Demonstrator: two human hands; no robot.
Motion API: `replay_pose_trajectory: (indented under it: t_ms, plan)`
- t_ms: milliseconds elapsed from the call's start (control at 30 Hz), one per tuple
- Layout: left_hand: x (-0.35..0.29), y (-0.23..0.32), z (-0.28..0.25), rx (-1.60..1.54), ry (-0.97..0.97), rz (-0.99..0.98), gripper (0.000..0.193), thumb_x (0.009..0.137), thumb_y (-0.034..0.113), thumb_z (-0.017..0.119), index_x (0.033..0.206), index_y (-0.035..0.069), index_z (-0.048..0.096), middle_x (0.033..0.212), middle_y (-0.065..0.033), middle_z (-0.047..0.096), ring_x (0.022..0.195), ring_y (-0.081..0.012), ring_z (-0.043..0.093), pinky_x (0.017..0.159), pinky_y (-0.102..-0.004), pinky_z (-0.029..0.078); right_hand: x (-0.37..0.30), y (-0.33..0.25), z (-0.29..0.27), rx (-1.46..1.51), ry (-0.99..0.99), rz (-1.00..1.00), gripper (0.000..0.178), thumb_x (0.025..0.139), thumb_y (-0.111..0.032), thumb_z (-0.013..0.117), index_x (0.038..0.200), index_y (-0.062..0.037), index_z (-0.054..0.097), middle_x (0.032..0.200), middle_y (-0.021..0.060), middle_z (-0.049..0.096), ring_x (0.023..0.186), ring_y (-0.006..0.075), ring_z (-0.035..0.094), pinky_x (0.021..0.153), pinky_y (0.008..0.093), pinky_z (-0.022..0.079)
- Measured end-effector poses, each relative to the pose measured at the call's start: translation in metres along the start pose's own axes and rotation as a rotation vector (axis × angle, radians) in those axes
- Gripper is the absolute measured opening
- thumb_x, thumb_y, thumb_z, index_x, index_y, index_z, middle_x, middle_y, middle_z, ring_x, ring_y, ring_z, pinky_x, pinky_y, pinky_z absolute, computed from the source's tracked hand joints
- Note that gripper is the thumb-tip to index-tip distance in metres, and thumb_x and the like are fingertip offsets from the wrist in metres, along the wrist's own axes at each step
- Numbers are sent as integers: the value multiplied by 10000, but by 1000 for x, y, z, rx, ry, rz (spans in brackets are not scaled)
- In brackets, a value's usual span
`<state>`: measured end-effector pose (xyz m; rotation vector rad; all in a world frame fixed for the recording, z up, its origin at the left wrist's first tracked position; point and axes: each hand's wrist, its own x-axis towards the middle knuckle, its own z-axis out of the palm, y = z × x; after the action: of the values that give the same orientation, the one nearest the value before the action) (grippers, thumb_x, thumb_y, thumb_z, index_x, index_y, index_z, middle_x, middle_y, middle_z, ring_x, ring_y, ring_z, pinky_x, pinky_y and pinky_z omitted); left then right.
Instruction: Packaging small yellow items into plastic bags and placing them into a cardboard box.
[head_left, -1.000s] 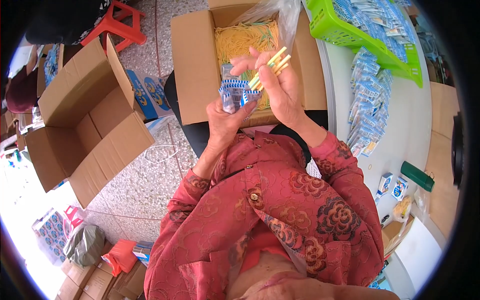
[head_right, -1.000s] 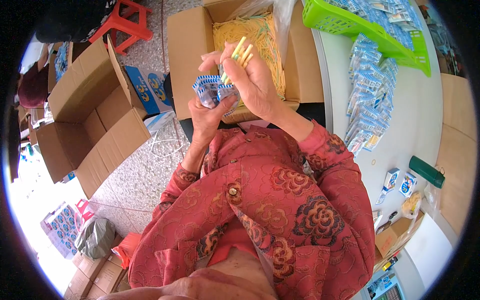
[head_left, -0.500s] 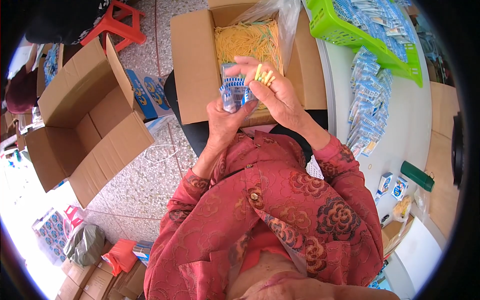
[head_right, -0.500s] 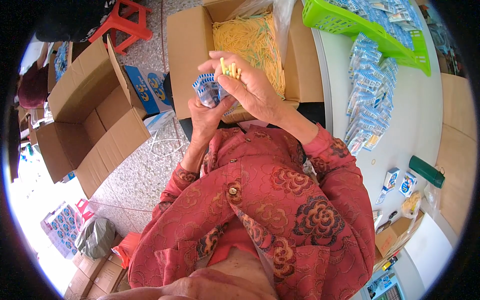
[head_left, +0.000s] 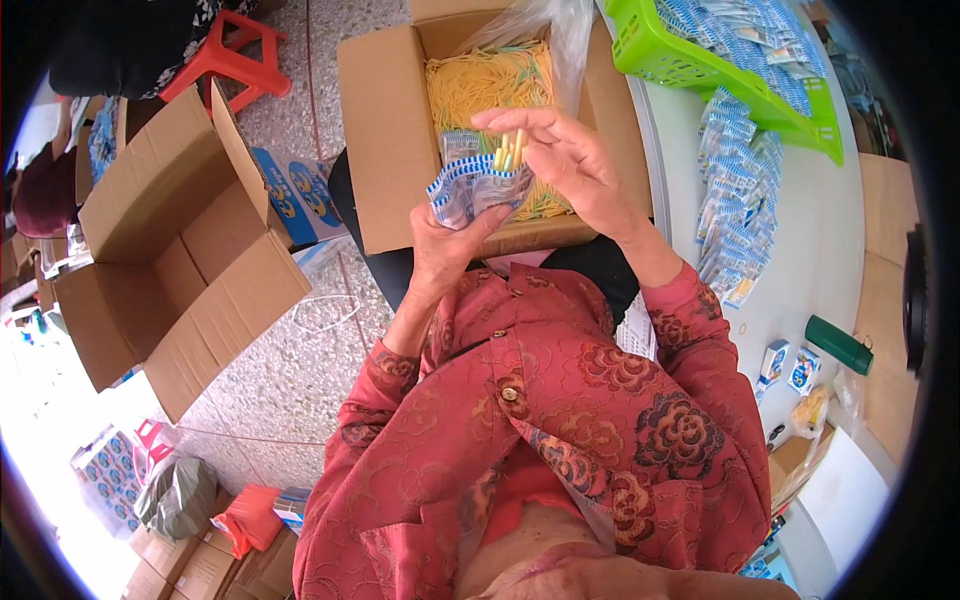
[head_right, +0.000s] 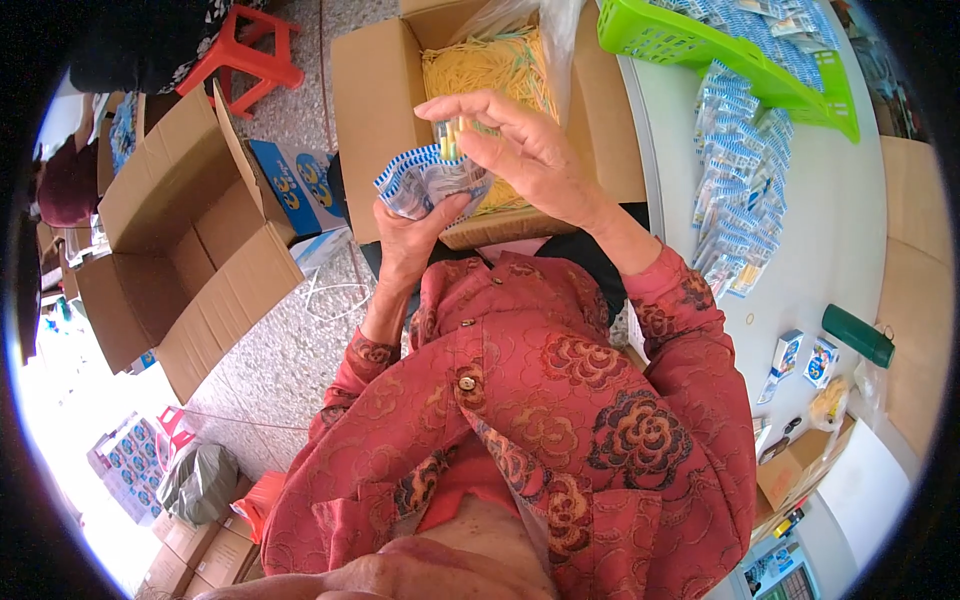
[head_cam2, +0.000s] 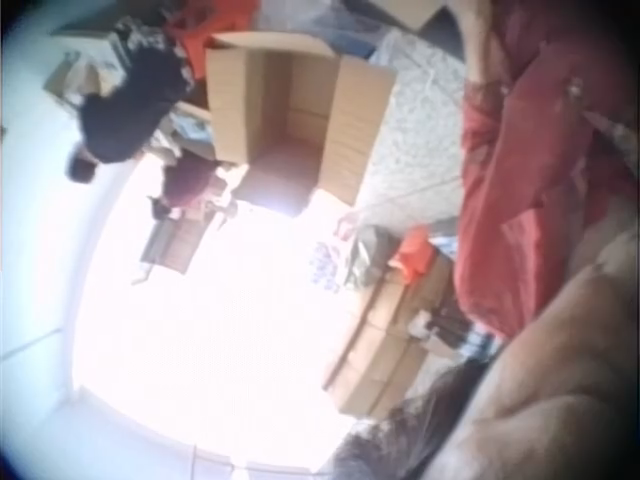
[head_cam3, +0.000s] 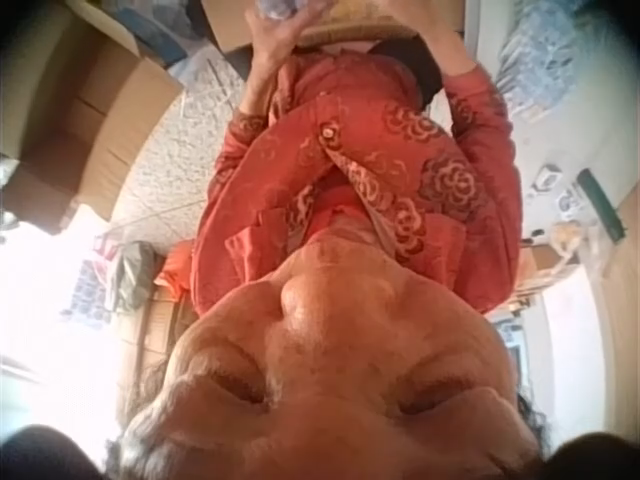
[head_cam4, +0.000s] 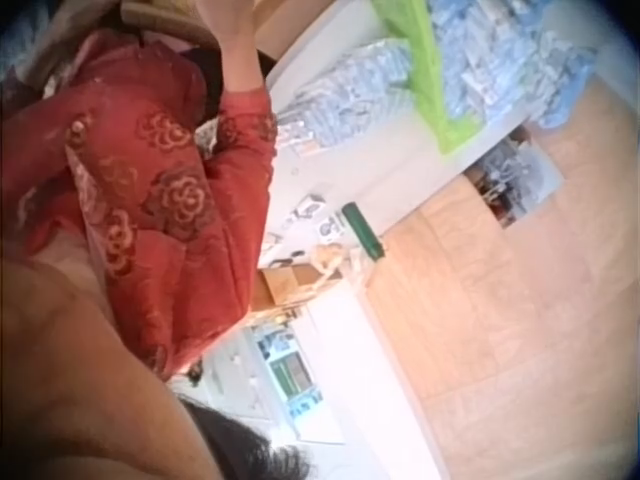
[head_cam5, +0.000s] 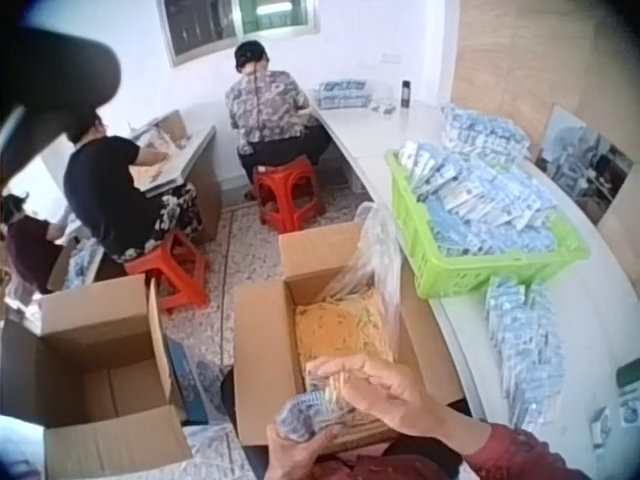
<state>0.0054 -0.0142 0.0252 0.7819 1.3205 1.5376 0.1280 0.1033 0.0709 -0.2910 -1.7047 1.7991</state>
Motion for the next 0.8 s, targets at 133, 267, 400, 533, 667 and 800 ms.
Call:
replay_pose_trajectory:
  t_ms: [133,267,400,533,667,800]
  plan:
    - [-1,0,-1,-111,6,-1,282,695,-14,688,959,-21,590,888,-45,624,794,-92,573,737,-239,472,-4,-5,-7,-169,-64,96,263,888,-142,452,1100,-2,521,1125,116,544,1121,199,463,963,319,329]
    - [-1,3,1,-203,0,-26,352,685,-35,686,1010,-10,556,944,-53,607,844,-123,581,761,-275,487,-9,-15,-2,-236,-66,82,258,879,-127,465,1092,6,526,1090,107,558,1076,188,491,932,305,359]
    - [5,6,4,-230,1,-41,345,688,-34,685,1008,-12,559,939,-59,610,845,-130,585,771,-278,485,-8,-1,-8,84,229,101,176,845,-73,528,1008,-18,565,888,58,584,900,90,540,792,239,429]
    - [9,12,7,-144,-52,21,354,694,-24,685,1024,-20,556,933,-65,612,840,-128,582,770,-274,482,-13,-12,-19,-369,61,136,118,823,-95,575,910,-18,592,749,17,596,730,80,560,684,237,459]
    - [6,9,8,-180,-48,18,408,716,-1,649,1096,-27,501,1030,-77,570,930,-151,548,828,-299,447,-11,-39,-23,-320,104,216,89,831,-50,560,913,-17,575,774,-26,548,734,33,499,626,190,418]
    - [6,-3,0,-184,9,-79,289,830,107,527,1083,-32,509,984,-102,595,883,-173,582,792,-305,467,-10,-55,-33,-265,170,136,86,846,-54,531,924,-16,532,793,-13,558,744,38,508,629,193,417]
